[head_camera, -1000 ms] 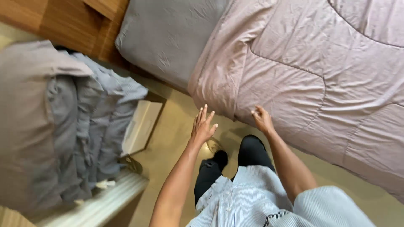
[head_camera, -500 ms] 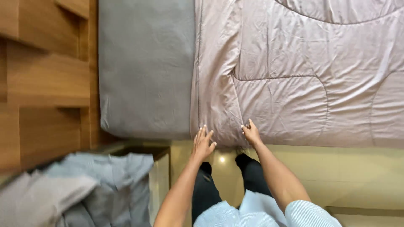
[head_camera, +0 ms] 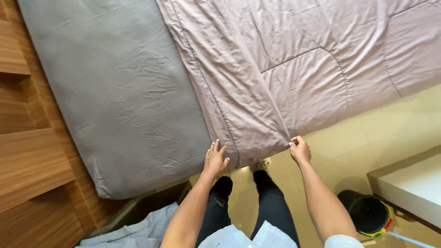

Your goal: The person makes the bed by smoothing and tucking a light purple duvet and a gray sheet. They then pick up a pink and white striped cloth and wipe the wooden headboard and a nearby nightstand. Finally, the person places a gray pillow on the bed.

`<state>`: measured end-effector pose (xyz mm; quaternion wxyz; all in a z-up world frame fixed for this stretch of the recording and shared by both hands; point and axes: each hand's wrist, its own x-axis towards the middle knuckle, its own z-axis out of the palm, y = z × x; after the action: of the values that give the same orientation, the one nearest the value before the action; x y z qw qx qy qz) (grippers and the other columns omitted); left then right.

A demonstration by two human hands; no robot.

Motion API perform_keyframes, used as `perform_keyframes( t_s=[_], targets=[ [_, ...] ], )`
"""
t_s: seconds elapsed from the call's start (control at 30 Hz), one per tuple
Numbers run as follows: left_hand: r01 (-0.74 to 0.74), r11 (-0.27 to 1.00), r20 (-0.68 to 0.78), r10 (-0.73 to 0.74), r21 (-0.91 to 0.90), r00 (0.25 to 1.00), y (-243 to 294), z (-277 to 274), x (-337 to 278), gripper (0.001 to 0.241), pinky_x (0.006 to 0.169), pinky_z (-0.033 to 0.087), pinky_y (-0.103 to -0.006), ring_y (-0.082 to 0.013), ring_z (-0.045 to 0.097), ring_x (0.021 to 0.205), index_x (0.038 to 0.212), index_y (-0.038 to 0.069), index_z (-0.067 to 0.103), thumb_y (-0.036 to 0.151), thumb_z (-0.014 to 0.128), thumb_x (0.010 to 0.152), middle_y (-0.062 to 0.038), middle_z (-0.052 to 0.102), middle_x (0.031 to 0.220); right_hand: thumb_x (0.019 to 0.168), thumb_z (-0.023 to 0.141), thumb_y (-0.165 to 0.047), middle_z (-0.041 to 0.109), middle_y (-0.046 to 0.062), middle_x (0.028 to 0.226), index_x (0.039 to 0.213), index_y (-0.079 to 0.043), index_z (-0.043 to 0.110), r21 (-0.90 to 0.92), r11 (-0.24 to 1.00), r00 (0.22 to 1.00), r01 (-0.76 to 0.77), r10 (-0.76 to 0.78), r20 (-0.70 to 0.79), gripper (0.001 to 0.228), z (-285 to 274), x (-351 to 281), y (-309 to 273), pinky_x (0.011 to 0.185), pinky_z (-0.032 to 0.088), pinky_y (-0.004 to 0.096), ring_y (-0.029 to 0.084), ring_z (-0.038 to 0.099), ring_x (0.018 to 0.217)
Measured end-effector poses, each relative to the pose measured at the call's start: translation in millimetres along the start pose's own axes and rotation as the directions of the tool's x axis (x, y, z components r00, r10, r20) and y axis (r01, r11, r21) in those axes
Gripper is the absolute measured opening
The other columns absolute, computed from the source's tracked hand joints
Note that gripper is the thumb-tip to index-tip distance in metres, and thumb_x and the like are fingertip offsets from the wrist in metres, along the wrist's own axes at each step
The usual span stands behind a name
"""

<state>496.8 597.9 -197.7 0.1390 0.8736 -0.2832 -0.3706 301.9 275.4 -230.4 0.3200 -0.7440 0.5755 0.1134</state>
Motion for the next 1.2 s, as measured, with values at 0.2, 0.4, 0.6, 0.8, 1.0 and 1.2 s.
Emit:
perform_keyframes(
  t_s=[0.2,0.4,0.6,0.8,1.0,1.2],
  targets=[
    [0.084,0.962,-0.252,-0.151,-0.260,0.956,-9.3,43.2,24.2,0.078,0.112,0.040,-0.0492,-0.0450,0.039,0.141,0.154,0.007,0.038,0.027,0.074,0.088,-0.025,0.029,0.162,0.081,0.084,-0.035,0.070,0.010,0.117,0.139,-0.020,0.057,0.119,0.990,0.995,0.077,-0.083,0.046,0.066,47.9,-4.4,16.3,0.091,0.051,0.047,0.031,0.065,0.109],
    [0.279,0.775,-0.381,-0.547,-0.567,0.746,-16.9,58.6,59.7,0.078,0.100,0.047,-0.0515,-0.0433,0.055,0.123,0.136,0.004,0.047,0.039,0.085,0.079,-0.023,0.053,0.135,0.081,0.081,-0.026,0.063,0.018,0.123,0.144,-0.008,0.047,0.338,0.924,0.973,0.177,-0.112,-0.203,0.074,64.0,-9.0,-5.1,0.088,0.050,0.047,0.033,0.063,0.105],
    [0.416,0.795,-0.346,-0.579,-0.442,0.739,-69.5,109.3,75.7,0.046,0.091,0.052,-0.0503,-0.0429,0.066,0.104,0.111,0.003,0.069,0.035,0.084,0.081,-0.021,0.070,0.110,0.092,0.076,-0.021,0.073,0.012,0.087,0.103,-0.004,0.065,0.178,0.984,0.992,-0.028,0.005,0.127,0.023,36.7,-5.6,-1.6,0.076,0.052,0.042,0.027,0.069,0.082],
    [0.317,0.751,-0.305,-0.560,-0.580,0.770,-71.6,97.2,43.3,0.027,0.082,0.055,-0.0458,-0.0330,0.073,0.088,0.097,0.006,0.071,0.028,0.075,0.082,-0.015,0.076,0.093,0.089,0.071,-0.008,0.070,0.007,0.073,0.096,-0.003,0.062,0.340,0.929,0.975,-0.145,0.075,0.209,0.013,52.4,1.9,37.8,0.060,0.050,0.033,0.014,0.066,0.065],
    [0.377,0.754,-0.194,-0.546,-0.538,0.815,-60.9,96.7,36.2,0.041,0.069,0.050,-0.0449,-0.0331,0.062,0.067,0.082,-0.003,0.060,0.032,0.082,0.085,-0.017,0.067,0.074,0.092,0.072,-0.014,0.070,0.006,0.075,0.102,-0.007,0.065,0.390,0.913,0.973,-0.116,0.025,0.230,0.014,56.8,5.3,26.8,0.060,0.050,0.032,0.015,0.065,0.066],
    [0.237,0.682,-0.164,-0.467,-0.692,0.869,-105.6,132.2,26.8,0.028,0.067,0.051,-0.0375,-0.0181,0.059,0.065,0.081,0.001,0.062,0.021,0.082,0.081,-0.011,0.067,0.075,0.093,0.070,-0.024,0.076,0.006,0.090,0.117,-0.011,0.067,0.156,0.969,0.974,-0.194,0.170,0.152,0.027,36.7,-14.0,16.3,0.078,0.053,0.042,0.020,0.072,0.084]
  ],
)
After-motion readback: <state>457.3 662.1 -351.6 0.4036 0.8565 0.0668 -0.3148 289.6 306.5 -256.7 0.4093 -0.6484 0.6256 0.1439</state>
